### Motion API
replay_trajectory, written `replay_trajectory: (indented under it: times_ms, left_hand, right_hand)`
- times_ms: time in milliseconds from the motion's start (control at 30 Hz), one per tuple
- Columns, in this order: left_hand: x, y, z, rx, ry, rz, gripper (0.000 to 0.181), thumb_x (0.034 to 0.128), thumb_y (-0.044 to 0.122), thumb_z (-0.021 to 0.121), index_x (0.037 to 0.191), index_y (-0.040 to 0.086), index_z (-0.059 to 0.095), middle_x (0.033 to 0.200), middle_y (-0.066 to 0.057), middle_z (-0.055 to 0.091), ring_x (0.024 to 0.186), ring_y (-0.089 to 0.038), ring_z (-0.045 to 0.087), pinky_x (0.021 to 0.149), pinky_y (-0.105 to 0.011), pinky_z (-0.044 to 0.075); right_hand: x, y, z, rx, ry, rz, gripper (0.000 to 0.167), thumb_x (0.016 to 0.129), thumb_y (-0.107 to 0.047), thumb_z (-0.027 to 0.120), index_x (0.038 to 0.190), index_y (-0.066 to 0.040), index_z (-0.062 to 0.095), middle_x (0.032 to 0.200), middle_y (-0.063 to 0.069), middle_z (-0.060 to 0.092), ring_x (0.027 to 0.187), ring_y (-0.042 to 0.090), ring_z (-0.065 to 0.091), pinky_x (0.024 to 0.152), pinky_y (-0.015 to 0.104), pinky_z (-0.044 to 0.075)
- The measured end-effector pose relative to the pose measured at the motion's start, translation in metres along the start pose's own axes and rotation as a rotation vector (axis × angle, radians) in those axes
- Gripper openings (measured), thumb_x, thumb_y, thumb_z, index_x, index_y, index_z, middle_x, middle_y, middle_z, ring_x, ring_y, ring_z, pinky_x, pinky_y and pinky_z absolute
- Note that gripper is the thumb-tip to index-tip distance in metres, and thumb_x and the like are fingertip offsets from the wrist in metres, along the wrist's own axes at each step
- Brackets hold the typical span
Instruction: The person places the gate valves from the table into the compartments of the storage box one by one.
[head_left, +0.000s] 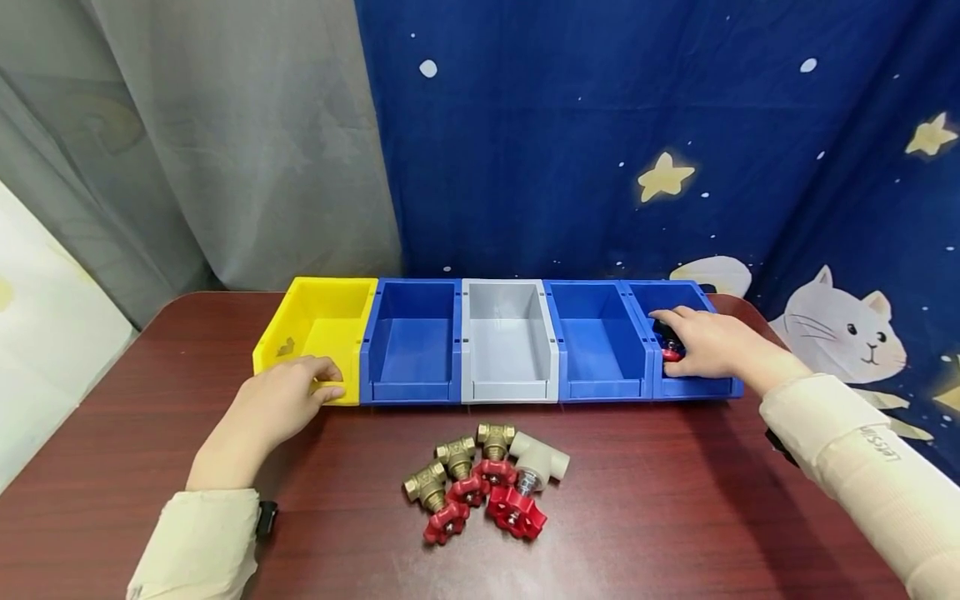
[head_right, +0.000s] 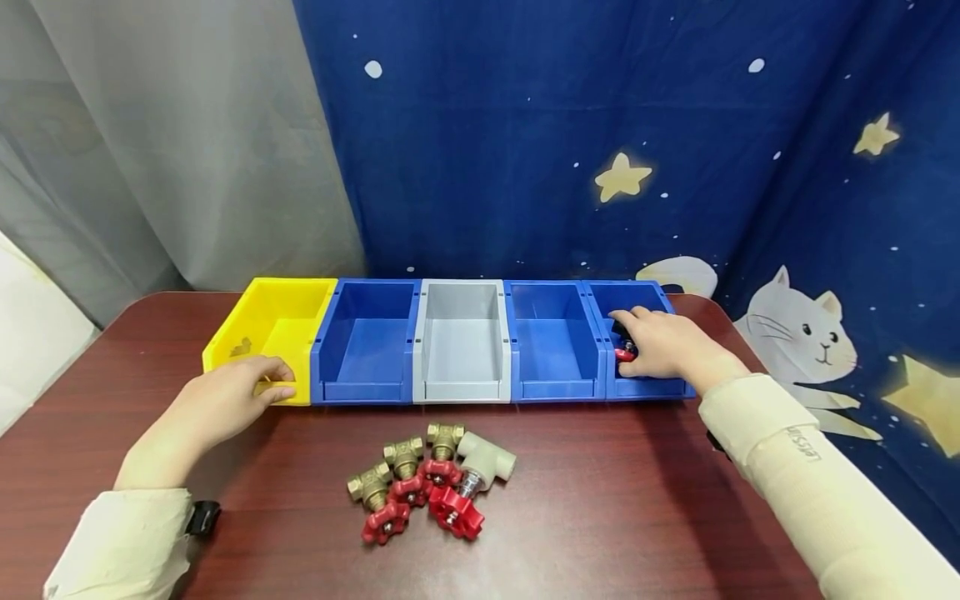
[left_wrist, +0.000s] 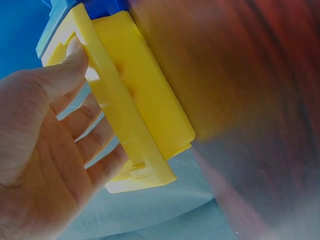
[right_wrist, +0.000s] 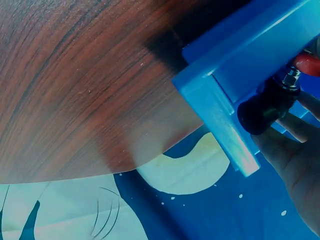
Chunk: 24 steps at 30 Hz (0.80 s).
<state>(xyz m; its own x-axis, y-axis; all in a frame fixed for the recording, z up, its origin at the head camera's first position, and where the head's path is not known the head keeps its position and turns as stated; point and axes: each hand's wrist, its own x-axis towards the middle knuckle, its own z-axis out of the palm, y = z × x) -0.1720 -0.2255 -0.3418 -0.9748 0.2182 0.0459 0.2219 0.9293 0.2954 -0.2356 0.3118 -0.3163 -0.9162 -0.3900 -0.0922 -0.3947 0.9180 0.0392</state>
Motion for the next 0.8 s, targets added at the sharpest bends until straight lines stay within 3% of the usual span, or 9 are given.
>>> replay_trajectory:
  times_ms: [200, 500, 800]
  left_hand:
    - [0.0006, -0.0004, -0.0022, -0.002, 0.001, 0.008, 0.023, 0.0909, 0.028, 0.072, 0.102, 0.008, 0.069, 0.090, -0.003, 0.066, 0.080, -0.023, 0.056, 0.077, -0.050, 0.050]
    - [-0.0012, -0.0003, -0.0022, -0.005, 0.007, 0.013, 0.020, 0.0906, 0.027, 0.073, 0.100, 0.009, 0.069, 0.087, -0.002, 0.065, 0.078, -0.022, 0.056, 0.077, -0.050, 0.050]
    - [-0.0031, 0.0003, -0.0017, -0.005, 0.016, 0.015, 0.019, 0.0905, 0.026, 0.073, 0.099, 0.010, 0.069, 0.087, -0.002, 0.065, 0.078, -0.022, 0.056, 0.077, -0.049, 0.050]
  right_hand:
    - [0.0032, 0.0009, 0.0038, 0.068, -0.035, 0.020, 0.081, 0.079, -0.034, 0.076, 0.141, 0.005, 0.043, 0.128, 0.033, 0.053, 0.110, 0.048, 0.057, 0.090, 0.065, 0.045]
    - [0.0063, 0.0010, 0.0068, 0.136, -0.089, 0.039, 0.079, 0.081, -0.032, 0.074, 0.141, 0.009, 0.042, 0.132, 0.036, 0.051, 0.118, 0.052, 0.052, 0.096, 0.068, 0.039]
    - [0.0049, 0.0031, 0.0101, 0.189, -0.112, 0.042, 0.081, 0.083, -0.037, 0.072, 0.141, 0.010, 0.042, 0.124, 0.034, 0.056, 0.107, 0.045, 0.058, 0.092, 0.064, 0.044]
